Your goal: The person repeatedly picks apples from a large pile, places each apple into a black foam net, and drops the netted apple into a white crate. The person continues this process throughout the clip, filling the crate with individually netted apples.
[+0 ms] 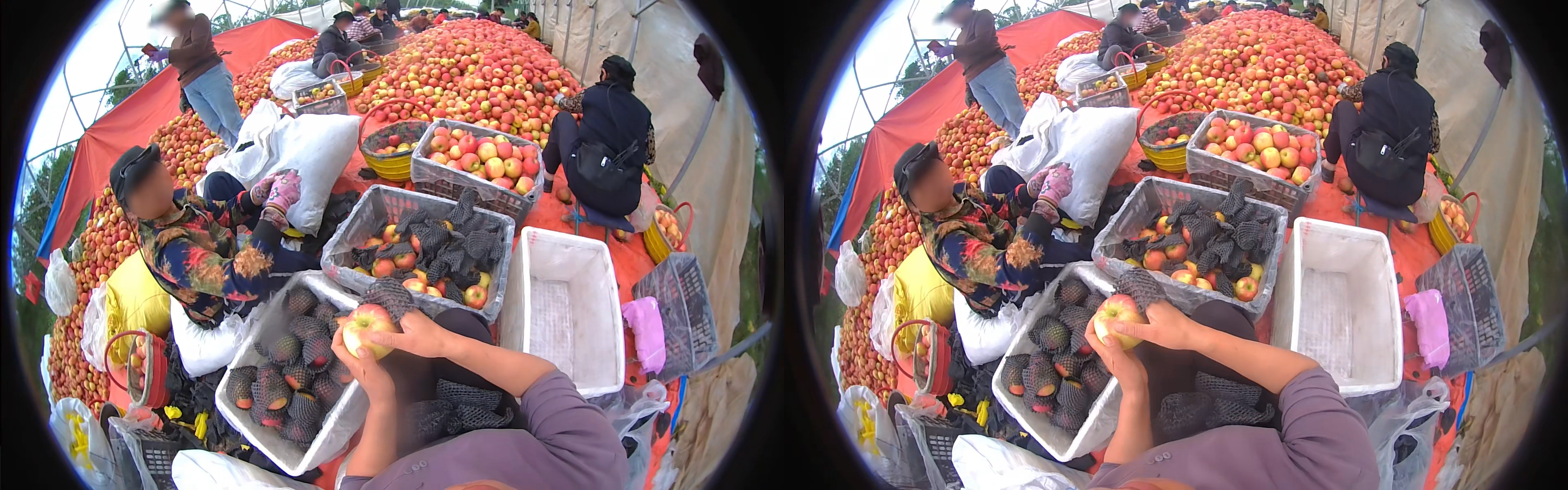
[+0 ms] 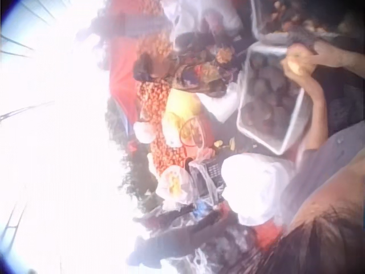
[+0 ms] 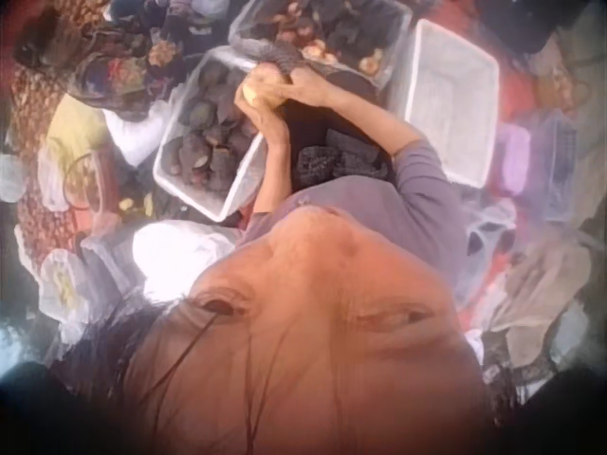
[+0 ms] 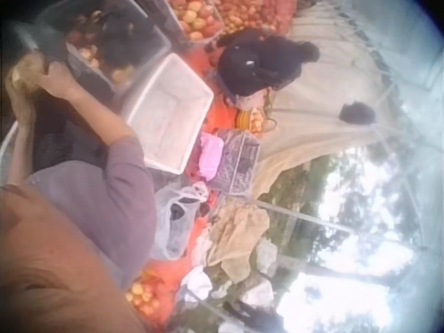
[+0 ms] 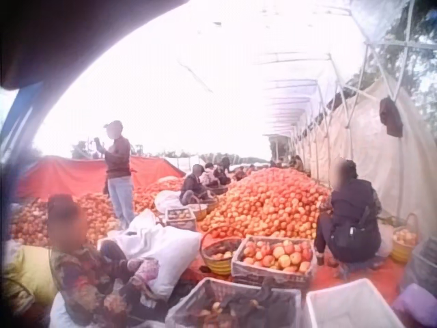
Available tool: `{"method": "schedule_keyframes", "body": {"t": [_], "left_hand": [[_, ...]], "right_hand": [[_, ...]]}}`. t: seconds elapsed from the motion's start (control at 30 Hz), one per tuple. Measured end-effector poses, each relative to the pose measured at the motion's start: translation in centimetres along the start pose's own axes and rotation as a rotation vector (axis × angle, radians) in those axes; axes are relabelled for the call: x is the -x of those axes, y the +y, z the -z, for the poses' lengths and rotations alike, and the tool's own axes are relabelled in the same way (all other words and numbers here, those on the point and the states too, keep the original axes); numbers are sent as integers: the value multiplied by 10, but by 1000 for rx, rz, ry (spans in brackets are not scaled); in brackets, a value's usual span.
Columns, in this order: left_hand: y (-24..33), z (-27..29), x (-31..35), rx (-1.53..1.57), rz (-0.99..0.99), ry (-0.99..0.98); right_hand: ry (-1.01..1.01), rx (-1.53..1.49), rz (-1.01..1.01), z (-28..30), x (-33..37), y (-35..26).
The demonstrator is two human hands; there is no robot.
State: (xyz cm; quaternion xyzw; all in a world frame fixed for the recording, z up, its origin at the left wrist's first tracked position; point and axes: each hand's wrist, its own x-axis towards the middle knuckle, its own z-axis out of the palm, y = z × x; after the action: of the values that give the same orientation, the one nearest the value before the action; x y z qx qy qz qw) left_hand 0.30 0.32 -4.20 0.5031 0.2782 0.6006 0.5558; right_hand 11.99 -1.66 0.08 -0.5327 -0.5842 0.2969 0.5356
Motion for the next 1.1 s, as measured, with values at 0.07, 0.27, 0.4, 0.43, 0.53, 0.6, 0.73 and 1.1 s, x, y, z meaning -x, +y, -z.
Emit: {"method": "schedule_keyframes", "body": {"t": [0.07,0.27,0.4,0.43,0.53,0.6,0.73,1.1], "left_hand": [[15,3,9,128,64,3],[22,52,4,381,310,-73],[-13,97,50,848,883,-489],[-16,102,58,931,911,-452],[-23,108,66,1169,1072,-446],[-7,90,57,984,887,-362],[31,70,25,-304,76,123],[34,74,17,707,745,-77]], "right_hand": [[-57,34,-46,-2,11,0],[-355,-825,-251,1,52,-21],[-554,-1137,-418,-6,76,-11],[-619,-1170,-469,-8,75,-11],[-655,-1183,-534,-14,73,-14],[-638,-1137,-557,-10,71,-8],[-184,-898,-545,-5,58,-2],[-114,217,333,-49,30,-17]]}}
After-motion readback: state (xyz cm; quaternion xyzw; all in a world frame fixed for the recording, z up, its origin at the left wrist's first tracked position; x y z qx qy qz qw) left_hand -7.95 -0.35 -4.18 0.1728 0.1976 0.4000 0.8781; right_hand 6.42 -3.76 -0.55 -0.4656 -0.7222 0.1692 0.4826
